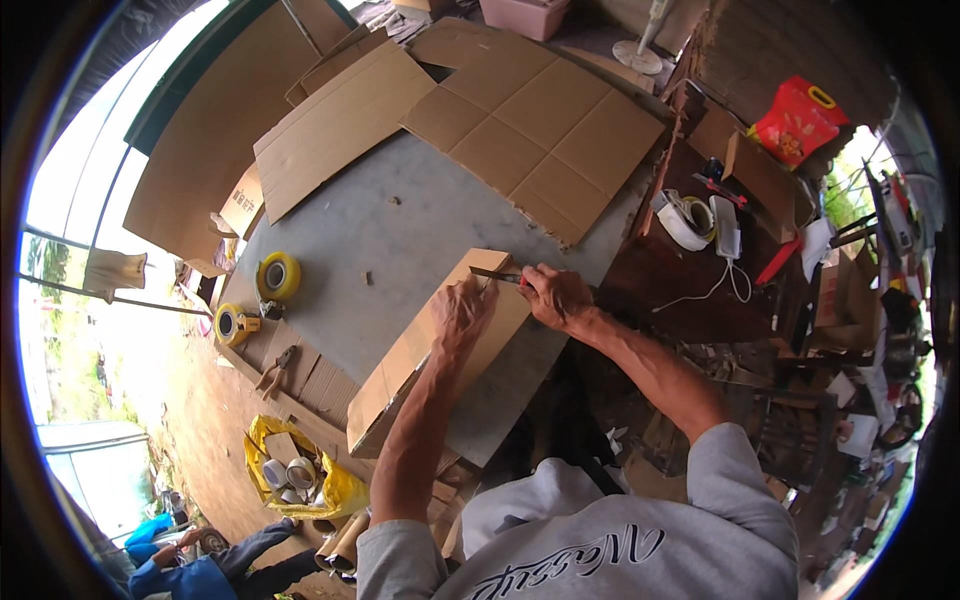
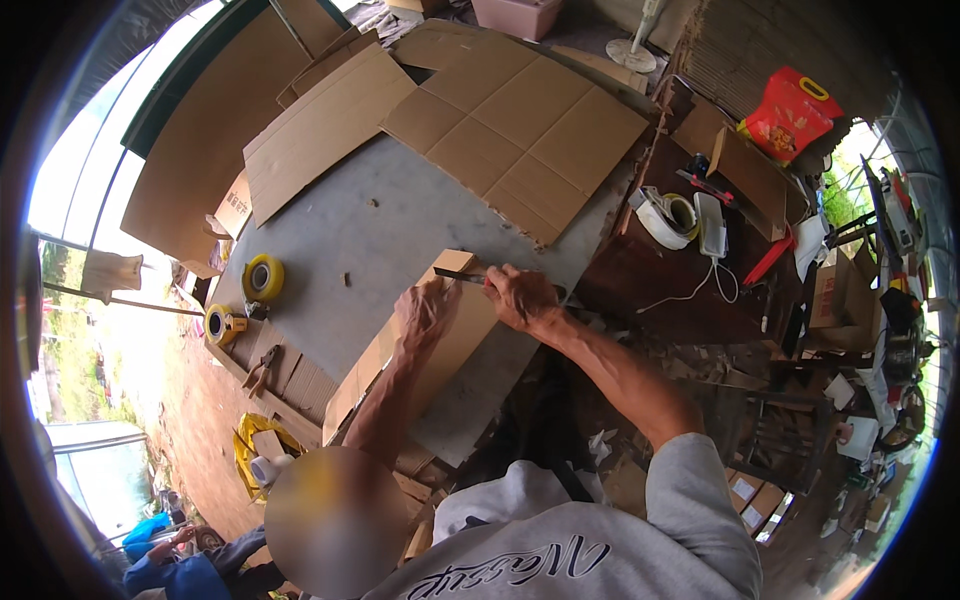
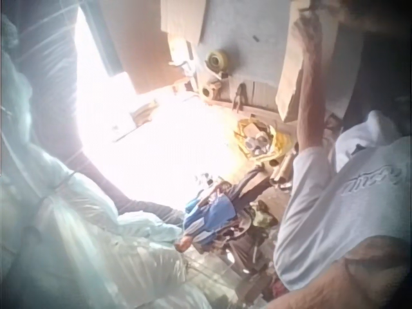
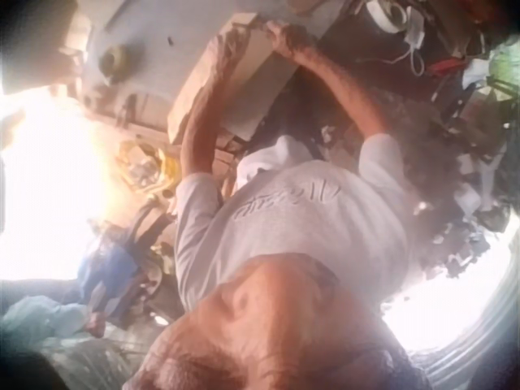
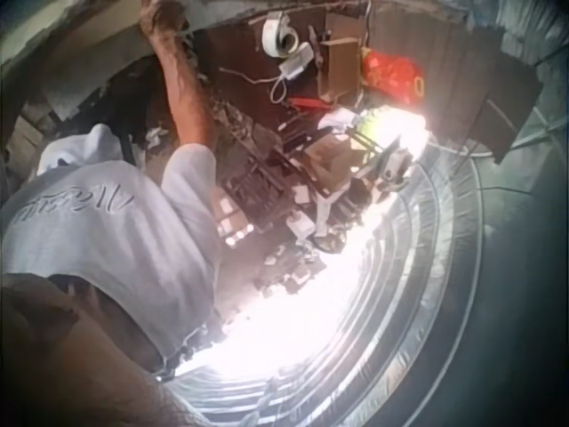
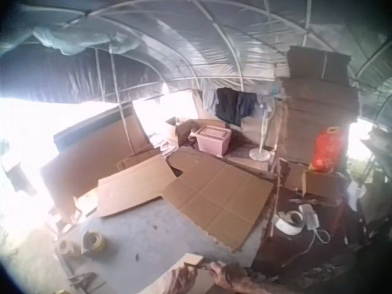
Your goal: The person cuts a large sheet of cardboard with a utility knife, wraps a cardboard tube with a cut piece, and secures it with a tape dispenser. The person then folds and tapes the cardboard into a box shape.
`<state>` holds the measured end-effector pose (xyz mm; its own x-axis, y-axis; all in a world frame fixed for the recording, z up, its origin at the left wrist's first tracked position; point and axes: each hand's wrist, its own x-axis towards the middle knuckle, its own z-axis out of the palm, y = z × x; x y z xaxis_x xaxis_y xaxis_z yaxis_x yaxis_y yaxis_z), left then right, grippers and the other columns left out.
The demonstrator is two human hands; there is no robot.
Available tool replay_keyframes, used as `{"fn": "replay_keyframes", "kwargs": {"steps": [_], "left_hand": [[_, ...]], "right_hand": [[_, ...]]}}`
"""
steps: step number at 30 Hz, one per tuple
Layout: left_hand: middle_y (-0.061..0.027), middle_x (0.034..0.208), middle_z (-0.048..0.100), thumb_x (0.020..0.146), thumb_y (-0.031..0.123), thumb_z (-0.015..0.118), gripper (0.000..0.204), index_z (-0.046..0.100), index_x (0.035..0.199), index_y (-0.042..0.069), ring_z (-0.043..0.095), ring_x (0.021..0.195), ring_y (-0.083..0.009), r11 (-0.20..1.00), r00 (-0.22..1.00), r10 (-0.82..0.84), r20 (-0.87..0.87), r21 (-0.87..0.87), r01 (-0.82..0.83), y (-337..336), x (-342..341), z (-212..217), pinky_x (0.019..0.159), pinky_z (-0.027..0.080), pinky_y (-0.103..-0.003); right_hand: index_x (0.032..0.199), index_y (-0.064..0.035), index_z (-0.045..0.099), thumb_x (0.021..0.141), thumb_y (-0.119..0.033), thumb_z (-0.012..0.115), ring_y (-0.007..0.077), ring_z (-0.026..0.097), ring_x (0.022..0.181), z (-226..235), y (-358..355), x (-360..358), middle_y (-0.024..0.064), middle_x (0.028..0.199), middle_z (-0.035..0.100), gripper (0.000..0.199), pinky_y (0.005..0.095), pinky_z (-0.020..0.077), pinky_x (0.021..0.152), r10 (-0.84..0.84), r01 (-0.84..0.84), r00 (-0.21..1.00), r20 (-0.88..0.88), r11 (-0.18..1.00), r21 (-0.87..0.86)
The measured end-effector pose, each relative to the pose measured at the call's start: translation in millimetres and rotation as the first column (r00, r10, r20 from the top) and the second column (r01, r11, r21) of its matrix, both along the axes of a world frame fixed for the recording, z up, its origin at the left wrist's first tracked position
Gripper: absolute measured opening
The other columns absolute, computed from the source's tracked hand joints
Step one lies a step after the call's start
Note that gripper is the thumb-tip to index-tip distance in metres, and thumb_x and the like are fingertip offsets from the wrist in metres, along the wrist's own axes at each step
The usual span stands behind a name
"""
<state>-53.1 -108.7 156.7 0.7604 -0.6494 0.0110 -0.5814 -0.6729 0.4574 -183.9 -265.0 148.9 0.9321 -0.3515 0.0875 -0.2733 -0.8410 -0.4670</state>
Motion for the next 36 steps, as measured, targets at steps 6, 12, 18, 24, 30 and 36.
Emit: {"fn": "replay_keyframes", "kwargs": {"steps": [6, 12, 18, 24, 30, 36], "left_hand": [[-0.0275, 0.082, 0.070, 0.092, 0.043, 0.063, 0.043, 0.069, 0.087, 0.001, 0.070, 0.079, -0.0436, 0.998, 0.998, -0.056, 0.002, 0.031, 0.056, -15.7, -0.3, 2.9, 0.070, 0.053, -0.055], [-0.0231, 0.131, 0.063, 0.090, 0.030, 0.068, 0.057, 0.055, 0.140, 0.005, 0.062, 0.115, -0.0411, 0.985, 0.982, -0.025, 0.186, -0.163, 0.056, 34.1, -10.8, 11.5, 0.101, 0.044, -0.056], [-0.0241, 0.148, 0.042, 0.085, 0.027, 0.077, 0.074, 0.042, 0.146, 0.002, 0.037, 0.140, -0.0423, 0.716, 0.631, 0.695, 0.344, -0.401, -0.571, 209.4, -109.9, -3.6, 0.117, 0.028, -0.055], [-0.0255, 0.153, 0.032, 0.078, 0.045, 0.085, 0.104, 0.030, 0.154, -0.001, 0.031, 0.141, -0.0457, 0.457, 0.410, 0.886, 0.217, -0.244, -0.856, 249.2, -115.8, -23.5, 0.118, 0.023, -0.057], [-0.0118, 0.117, 0.059, 0.091, 0.055, 0.074, 0.075, 0.051, 0.132, -0.003, 0.053, 0.111, -0.0231, 0.401, 0.517, 0.724, -0.457, -0.331, -0.854, 352.7, -137.0, -152.1, 0.101, 0.041, -0.038], [-0.0129, 0.111, 0.061, 0.087, 0.037, 0.082, 0.060, 0.055, 0.124, -0.001, 0.060, 0.096, -0.0222, 0.299, 0.438, 0.805, -0.401, -0.365, -0.882, 302.1, -91.2, -15.5, 0.083, 0.050, -0.035]], "right_hand": [[0.122, -0.0080, 0.065, 0.100, -0.035, 0.061, 0.0404, 0.068, 0.093, -68.5, -190.4, -74.7, 0.0178, 0.100, 0.070, 0.035, 0.0500, 0.0539, 0.076, -0.567, 0.590, 0.795, 0.213, 0.806, -0.057], [0.104, -0.0068, 0.066, 0.088, -0.041, 0.076, 0.0332, 0.071, 0.086, -3.3, -96.3, -56.0, 0.0151, 0.089, 0.072, 0.039, 0.0427, 0.0558, 0.076, -0.400, 0.356, 0.908, 0.126, 0.894, 0.273], [0.087, -0.0005, 0.066, 0.087, -0.035, 0.080, 0.0272, 0.064, 0.078, -143.9, -12.2, -29.4, 0.0140, 0.081, 0.066, 0.037, 0.0401, 0.0516, 0.074, -0.394, 0.221, 0.903, 0.173, 0.769, 0.600], [0.091, -0.0022, 0.063, 0.083, -0.033, 0.083, 0.0287, 0.060, 0.087, -195.1, 16.1, -27.6, 0.0161, 0.097, 0.061, 0.038, 0.0423, 0.0478, 0.074, -0.345, 0.237, 0.935, 0.084, 0.783, 0.576], [0.087, -0.0019, 0.060, 0.084, -0.037, 0.076, 0.0325, 0.062, 0.077, -146.1, -5.3, -30.0, 0.0185, 0.081, 0.063, 0.039, 0.0455, 0.0477, 0.071, -0.165, 0.181, 0.982, -0.089, 0.708, 0.682], [0.084, -0.0023, 0.065, 0.087, -0.044, 0.071, 0.0375, 0.069, 0.081, -28.9, -12.7, -16.3, 0.0192, 0.081, 0.069, 0.042, 0.0439, 0.0531, 0.076, -0.191, 0.244, 0.970, -0.153, 0.736, 0.632]]}}
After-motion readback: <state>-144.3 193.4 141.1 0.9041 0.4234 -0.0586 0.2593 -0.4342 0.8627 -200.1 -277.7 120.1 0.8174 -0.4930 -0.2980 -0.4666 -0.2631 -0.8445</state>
